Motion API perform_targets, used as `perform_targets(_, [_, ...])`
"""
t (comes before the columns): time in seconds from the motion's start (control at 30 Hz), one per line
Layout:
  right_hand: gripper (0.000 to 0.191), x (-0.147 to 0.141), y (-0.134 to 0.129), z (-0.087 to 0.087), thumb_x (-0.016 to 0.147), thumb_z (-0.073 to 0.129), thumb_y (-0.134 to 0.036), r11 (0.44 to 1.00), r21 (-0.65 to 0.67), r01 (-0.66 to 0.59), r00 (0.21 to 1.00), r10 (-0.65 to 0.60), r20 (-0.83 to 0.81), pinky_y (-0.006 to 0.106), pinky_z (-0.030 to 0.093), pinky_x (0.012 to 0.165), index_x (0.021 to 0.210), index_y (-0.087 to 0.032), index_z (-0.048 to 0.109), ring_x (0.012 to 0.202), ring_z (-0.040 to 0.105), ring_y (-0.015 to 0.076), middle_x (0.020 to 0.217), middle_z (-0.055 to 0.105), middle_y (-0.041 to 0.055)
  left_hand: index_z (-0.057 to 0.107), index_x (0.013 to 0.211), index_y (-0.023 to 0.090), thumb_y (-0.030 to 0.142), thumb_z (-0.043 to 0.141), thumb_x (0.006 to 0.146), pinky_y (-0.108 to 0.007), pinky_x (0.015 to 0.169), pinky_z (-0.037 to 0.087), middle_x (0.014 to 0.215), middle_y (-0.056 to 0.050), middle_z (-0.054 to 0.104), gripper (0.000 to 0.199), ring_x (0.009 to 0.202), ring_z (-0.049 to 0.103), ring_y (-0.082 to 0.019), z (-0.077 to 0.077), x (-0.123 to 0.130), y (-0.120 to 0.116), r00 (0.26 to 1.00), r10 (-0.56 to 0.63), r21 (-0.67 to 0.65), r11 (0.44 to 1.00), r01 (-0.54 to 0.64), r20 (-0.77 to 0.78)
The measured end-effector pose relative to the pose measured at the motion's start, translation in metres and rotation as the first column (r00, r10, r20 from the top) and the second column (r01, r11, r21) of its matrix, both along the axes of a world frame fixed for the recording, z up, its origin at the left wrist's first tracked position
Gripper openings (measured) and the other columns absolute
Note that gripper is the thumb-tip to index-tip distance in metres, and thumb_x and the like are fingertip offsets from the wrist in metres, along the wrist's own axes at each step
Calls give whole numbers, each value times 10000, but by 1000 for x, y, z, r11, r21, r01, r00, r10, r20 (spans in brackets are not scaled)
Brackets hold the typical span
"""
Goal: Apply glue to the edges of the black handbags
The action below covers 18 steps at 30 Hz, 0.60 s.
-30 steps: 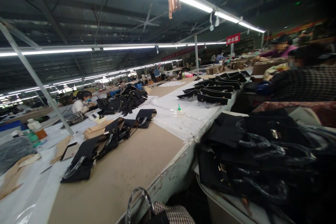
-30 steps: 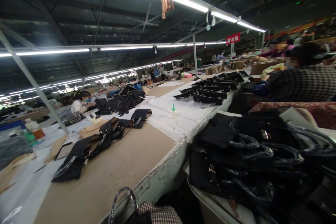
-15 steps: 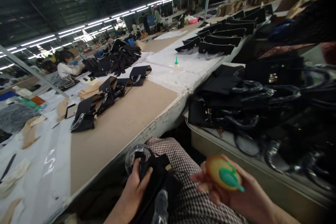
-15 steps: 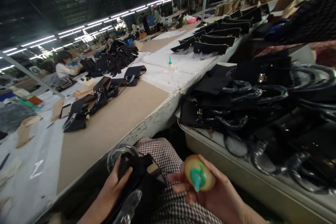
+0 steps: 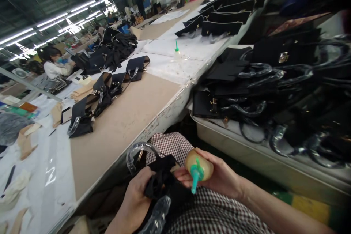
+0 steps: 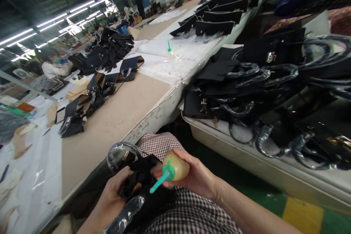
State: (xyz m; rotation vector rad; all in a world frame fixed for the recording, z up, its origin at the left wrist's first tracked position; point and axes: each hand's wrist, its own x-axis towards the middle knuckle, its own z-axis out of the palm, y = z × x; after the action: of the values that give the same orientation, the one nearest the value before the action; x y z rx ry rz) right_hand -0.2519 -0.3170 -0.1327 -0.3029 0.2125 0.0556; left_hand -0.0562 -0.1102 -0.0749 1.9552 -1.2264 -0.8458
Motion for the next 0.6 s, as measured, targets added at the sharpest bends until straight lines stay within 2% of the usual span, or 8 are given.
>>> perform_targets(0.1, [607,6,6,0,1023,628,-563,1000,0,5,1000,-5,-3,461,448,1043,1225,8,663,1185,610,369,1298,611,303,621,966,203,177,559,970,-277,743,445,1029,-55,539,67,883,578,-170,-2,0,1,981,-111,-93,987,127,159])
perform_targets(0.17, [588,8,10,1,989,685,-560,1000,18,1,1000,-1,-9,431,481,1010,1199,-11,690,1137,641,349,1273,636,281,602,1038,221,122,563,945,-286,830,473,1224,-83,528,141,1014,595,-185,3,0,-1,971,-132,-88,985,151,197])
perform_targets(0.23, [535,9,13,1,958,733,-530,999,33,24,999,-23,-33,431,486,1022,1168,-38,720,1129,651,349,1253,657,256,573,1092,233,88,558,936,-313,914,470,1281,-82,562,214,1107,586,-207,9,0,-2,955,-179,-97,974,206,235])
perform_targets(0.3, [534,9,16,0,919,761,-528,998,32,61,996,-59,-71,481,438,1097,1155,-49,740,1190,617,390,1220,678,243,545,1091,227,77,534,938,-337,909,460,1171,-67,637,215,1075,586,-219,13,1,-4,937,-217,-105,962,253,273])
perform_targets(0.37, [576,7,19,-2,887,773,-557,995,13,95,988,-93,-120,519,385,1149,1174,-58,748,1259,560,428,1203,688,230,536,1061,210,96,518,934,-350,851,446,1054,-66,657,172,972,580,-222,13,3,-4,925,-209,-88,965,248,318])
perform_targets(0.47, [613,1,24,-4,915,707,-598,990,-49,132,979,-137,-150,511,367,1170,1234,-76,746,1336,479,444,1286,656,212,554,1000,194,170,568,917,-337,770,414,965,-62,636,87,874,550,-212,10,3,-3,942,-142,-48,985,164,304])
perform_targets(0.6, [654,-7,29,-2,950,620,-634,984,-158,77,982,-103,-159,526,380,1158,1303,-92,722,1340,468,455,1378,604,185,578,926,194,244,682,887,-296,713,374,900,-23,620,122,810,529,-175,8,3,-2,985,-35,-31,999,41,168])
